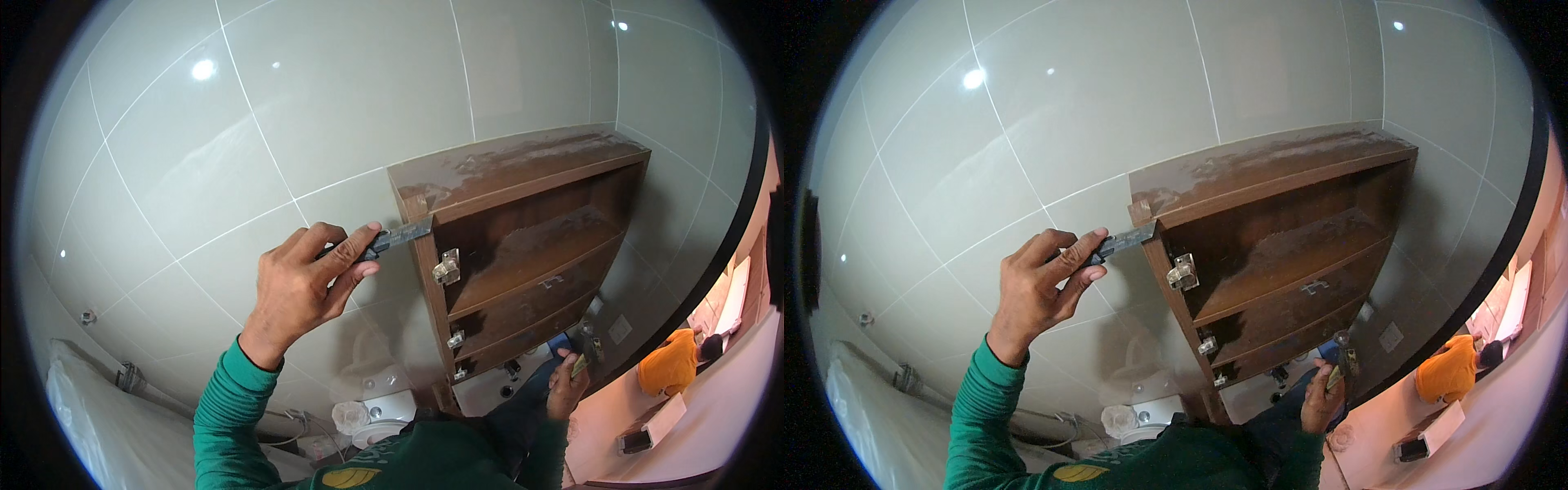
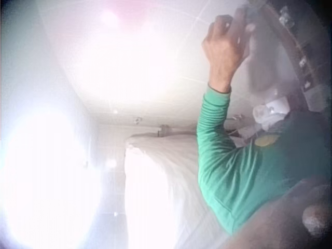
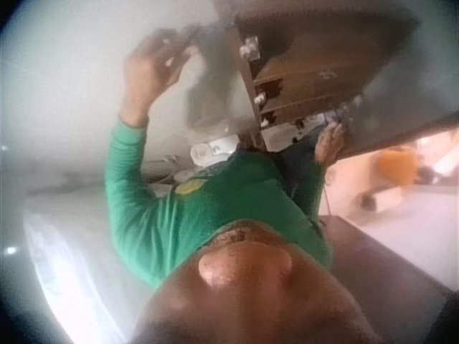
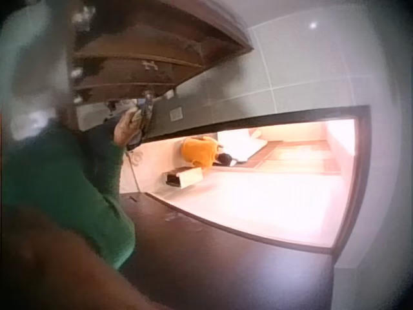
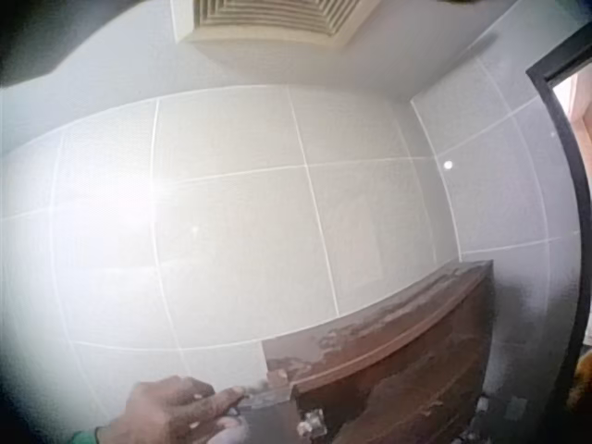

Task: The person installs a wooden wall cabinet above a bathroom sink. They use a utility knife to pry and adjust the cabinet's position, then use a hammer to drive nails into the wall to secure it. The person repeatedly checks the alignment and tightens the fit throughout the process.

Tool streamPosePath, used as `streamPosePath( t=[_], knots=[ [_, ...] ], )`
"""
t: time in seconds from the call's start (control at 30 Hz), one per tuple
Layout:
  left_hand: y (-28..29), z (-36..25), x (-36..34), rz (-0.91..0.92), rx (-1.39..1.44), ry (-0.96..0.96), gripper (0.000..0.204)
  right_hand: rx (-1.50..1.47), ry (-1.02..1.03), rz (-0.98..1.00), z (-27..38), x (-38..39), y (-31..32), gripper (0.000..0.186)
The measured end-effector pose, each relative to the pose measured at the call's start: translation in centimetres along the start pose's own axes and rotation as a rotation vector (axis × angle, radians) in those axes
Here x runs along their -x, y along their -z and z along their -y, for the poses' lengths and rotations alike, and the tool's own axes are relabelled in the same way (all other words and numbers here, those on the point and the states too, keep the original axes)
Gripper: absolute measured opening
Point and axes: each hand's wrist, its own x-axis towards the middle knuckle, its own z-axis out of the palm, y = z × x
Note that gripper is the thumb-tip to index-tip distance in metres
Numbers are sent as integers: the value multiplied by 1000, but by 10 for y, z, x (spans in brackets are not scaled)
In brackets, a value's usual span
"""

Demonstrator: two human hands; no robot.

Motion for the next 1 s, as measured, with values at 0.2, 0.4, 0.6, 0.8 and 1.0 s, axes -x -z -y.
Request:
streamPosePath(
  t=[0.2, 0.4, 0.6, 0.8, 1.0],
  knots=[
    [-2, 0, 1, 17, -5, 19, 47, 12, -39, -6, 4, -3, -2, 41],
    [6, -5, -4, 29, -22, 12, 46, 35, -4, 8, 7, -1, -4, 42],
    [7, -6, -4, 39, -16, 31, 45, 47, -23, -1, 6, 0, -5, 41],
    [10, -8, -5, 60, -14, 48, 45, 66, -71, 12, 6, 1, -1, 34],
    [12, -9, -7, 71, 0, 57, 43, 66, -55, 38, 4, 3, -2, 36]
  ],
)
